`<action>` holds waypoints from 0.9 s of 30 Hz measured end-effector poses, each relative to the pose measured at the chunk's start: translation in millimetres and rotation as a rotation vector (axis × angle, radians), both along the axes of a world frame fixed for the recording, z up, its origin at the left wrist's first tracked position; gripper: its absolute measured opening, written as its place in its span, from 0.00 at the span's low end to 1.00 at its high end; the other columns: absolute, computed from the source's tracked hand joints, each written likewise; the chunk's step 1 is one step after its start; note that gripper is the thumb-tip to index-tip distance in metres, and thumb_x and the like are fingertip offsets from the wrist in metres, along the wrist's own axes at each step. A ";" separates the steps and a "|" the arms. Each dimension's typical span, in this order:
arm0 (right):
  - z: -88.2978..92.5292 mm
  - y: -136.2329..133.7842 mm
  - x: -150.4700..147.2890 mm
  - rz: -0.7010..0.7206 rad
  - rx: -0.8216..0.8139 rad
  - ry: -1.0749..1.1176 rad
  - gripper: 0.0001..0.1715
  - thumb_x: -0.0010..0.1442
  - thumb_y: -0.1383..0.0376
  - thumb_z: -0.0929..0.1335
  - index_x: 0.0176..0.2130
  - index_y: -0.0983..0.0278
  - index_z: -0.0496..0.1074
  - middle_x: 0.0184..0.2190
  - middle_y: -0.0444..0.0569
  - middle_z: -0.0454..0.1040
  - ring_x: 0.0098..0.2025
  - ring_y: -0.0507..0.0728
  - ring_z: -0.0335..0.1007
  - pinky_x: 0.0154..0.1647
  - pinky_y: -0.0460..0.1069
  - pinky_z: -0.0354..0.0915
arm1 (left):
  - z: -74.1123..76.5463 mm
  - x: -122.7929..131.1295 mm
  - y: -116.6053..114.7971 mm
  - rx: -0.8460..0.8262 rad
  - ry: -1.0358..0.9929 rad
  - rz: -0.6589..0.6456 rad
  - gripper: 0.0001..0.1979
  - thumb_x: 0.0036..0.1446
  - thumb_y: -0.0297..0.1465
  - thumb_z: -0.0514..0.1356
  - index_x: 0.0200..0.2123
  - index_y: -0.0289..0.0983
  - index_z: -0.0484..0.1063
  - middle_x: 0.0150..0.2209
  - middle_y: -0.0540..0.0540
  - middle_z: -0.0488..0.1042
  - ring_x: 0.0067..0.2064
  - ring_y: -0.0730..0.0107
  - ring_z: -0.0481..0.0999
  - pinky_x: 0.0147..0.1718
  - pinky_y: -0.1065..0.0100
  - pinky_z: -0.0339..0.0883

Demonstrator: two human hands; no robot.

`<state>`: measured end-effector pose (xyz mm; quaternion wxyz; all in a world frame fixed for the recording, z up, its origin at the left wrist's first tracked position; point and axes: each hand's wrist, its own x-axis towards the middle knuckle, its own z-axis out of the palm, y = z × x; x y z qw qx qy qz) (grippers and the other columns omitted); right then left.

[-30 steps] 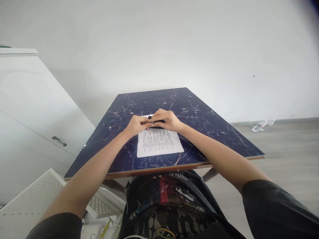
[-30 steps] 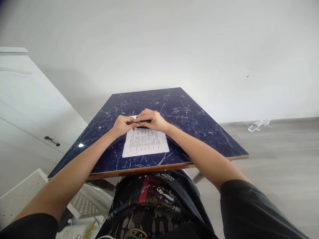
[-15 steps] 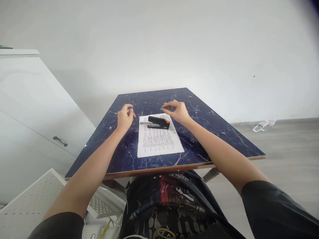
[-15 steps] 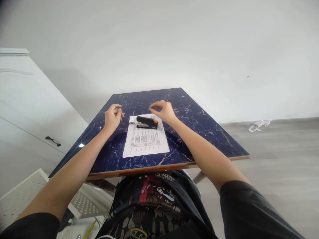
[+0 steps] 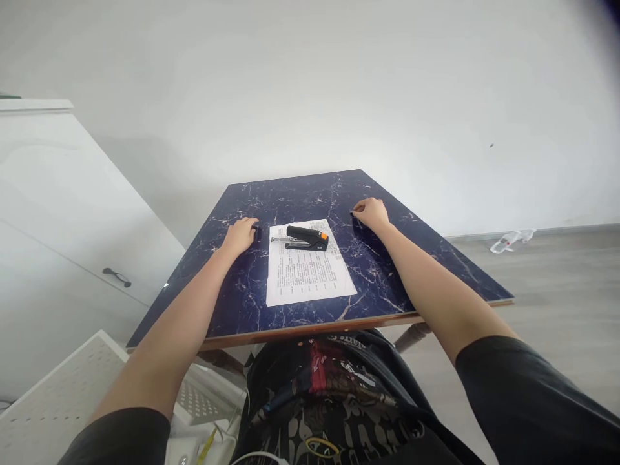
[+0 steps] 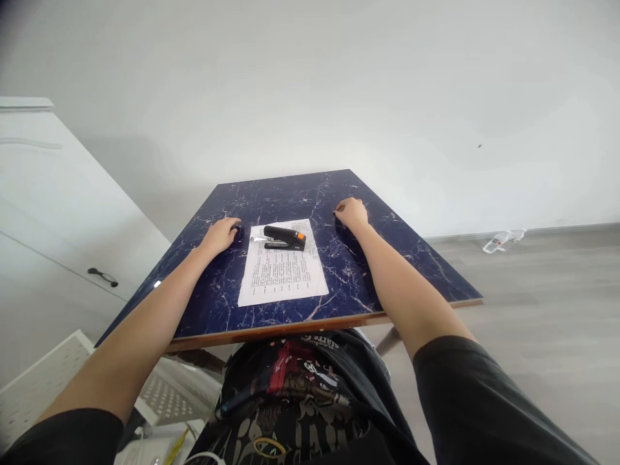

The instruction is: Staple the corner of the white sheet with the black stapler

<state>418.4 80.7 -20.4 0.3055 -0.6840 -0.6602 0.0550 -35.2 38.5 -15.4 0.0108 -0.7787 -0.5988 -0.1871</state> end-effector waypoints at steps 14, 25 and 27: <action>0.2 1.1 -7.6 0.086 0.069 -0.060 0.17 0.58 0.68 0.71 0.45 0.66 0.86 0.41 0.55 0.85 0.47 0.63 0.79 0.55 0.53 0.71 | 16.3 13.8 -15.4 0.056 -0.447 -0.080 0.01 0.63 0.30 0.63 0.38 0.40 0.75 0.37 0.41 0.84 0.40 0.56 0.85 0.49 0.56 0.75; -2.9 2.1 -11.9 0.115 0.010 -0.008 0.18 0.55 0.71 0.70 0.43 0.65 0.86 0.40 0.53 0.85 0.46 0.61 0.80 0.56 0.51 0.71 | 28.0 45.1 -41.5 -0.001 -0.408 -0.358 0.06 0.56 0.35 0.70 0.37 0.41 0.81 0.40 0.44 0.85 0.42 0.58 0.83 0.49 0.56 0.74; -3.0 1.6 -12.7 0.114 0.008 0.001 0.18 0.55 0.71 0.70 0.43 0.65 0.86 0.41 0.53 0.86 0.47 0.61 0.80 0.57 0.51 0.71 | 25.4 45.2 -40.2 -0.027 -0.375 -0.370 0.05 0.56 0.35 0.70 0.37 0.42 0.83 0.40 0.44 0.85 0.43 0.58 0.83 0.50 0.56 0.73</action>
